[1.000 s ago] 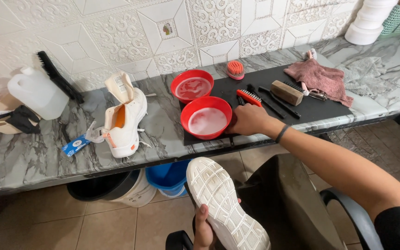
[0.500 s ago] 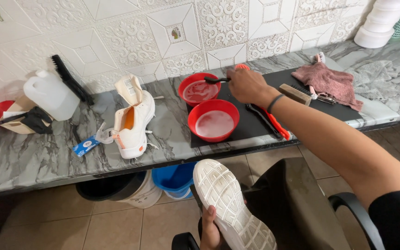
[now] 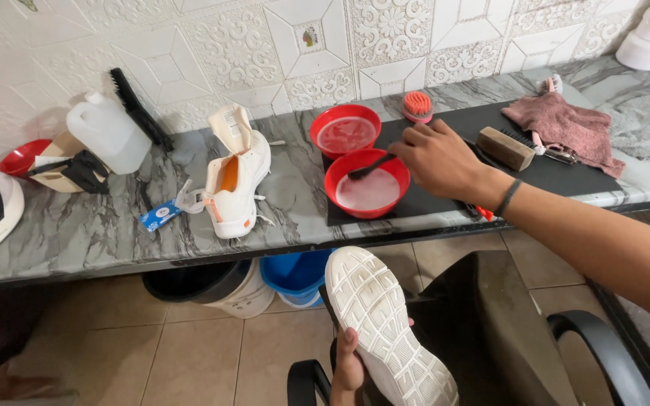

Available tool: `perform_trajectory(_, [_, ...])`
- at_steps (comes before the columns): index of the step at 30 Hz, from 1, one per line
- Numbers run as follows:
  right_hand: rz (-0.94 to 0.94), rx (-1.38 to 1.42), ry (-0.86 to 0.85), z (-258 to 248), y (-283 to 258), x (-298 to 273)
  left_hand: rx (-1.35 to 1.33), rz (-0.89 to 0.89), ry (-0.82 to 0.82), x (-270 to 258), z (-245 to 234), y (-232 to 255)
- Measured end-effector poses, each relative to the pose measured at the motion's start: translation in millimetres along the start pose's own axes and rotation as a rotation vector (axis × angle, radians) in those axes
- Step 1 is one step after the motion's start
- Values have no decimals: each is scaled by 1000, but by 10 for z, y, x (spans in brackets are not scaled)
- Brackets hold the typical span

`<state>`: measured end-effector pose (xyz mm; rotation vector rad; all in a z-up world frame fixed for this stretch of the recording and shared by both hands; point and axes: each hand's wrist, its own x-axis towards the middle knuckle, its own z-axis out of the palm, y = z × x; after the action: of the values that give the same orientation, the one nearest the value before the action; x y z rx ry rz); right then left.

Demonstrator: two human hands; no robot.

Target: The person scrubs the sole of a white sneaker with a red brush dipped in soapy water, then wipes the sole with a cloth. The process is repeated multiple times, alternating between scrubbing and wiping.

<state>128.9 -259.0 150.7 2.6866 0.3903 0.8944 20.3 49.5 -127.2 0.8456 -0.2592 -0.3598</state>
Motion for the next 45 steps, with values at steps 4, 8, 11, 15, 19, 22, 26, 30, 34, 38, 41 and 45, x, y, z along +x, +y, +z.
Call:
perform_trajectory(4, [1, 94, -48, -248, -54, -425, 77, 182, -312, 301, -1002, -1138])
perform_trajectory(8, [251, 529, 14, -776, -216, -933, 162, 110, -304, -165, 341, 128])
perform_trajectory(11, [459, 638, -89, -911, -252, -1518, 70, 112, -481, -197, 1265, 803])
perform_trajectory(15, [750, 670, -228, -934, -137, -2075, 249, 103, -482, -215, 1643, 976])
perform_trajectory(19, [666, 722, 79, -1326, -221, -2183, 263, 5, -482, -220, 1963, 1060])
perform_trajectory(22, [455, 706, 211, -1683, -417, -2009, 330, -43, -449, -201, 2071, 1045])
perform_trajectory(26, [220, 727, 238, -1856, -580, -1772, 553, 86, -395, -222, 2242, 1155])
perform_trajectory(30, [334, 545, 174, -1592, -342, -1848, 441, -2, -425, -243, 2152, 1175])
perform_trajectory(34, [292, 692, 201, -1820, -590, -1794, 447, 26, -408, -233, 2199, 1172])
perform_trajectory(38, [399, 686, 86, -1538, -397, -1861, 275, 104, -486, -281, 2089, 1138])
perform_trajectory(41, [473, 484, 87, -1612, -311, -1888, 357, 91, -407, -303, 2029, 1142])
perform_trajectory(45, [451, 611, 201, -1773, -637, -1877, 353, 107, -405, -272, 2098, 1098])
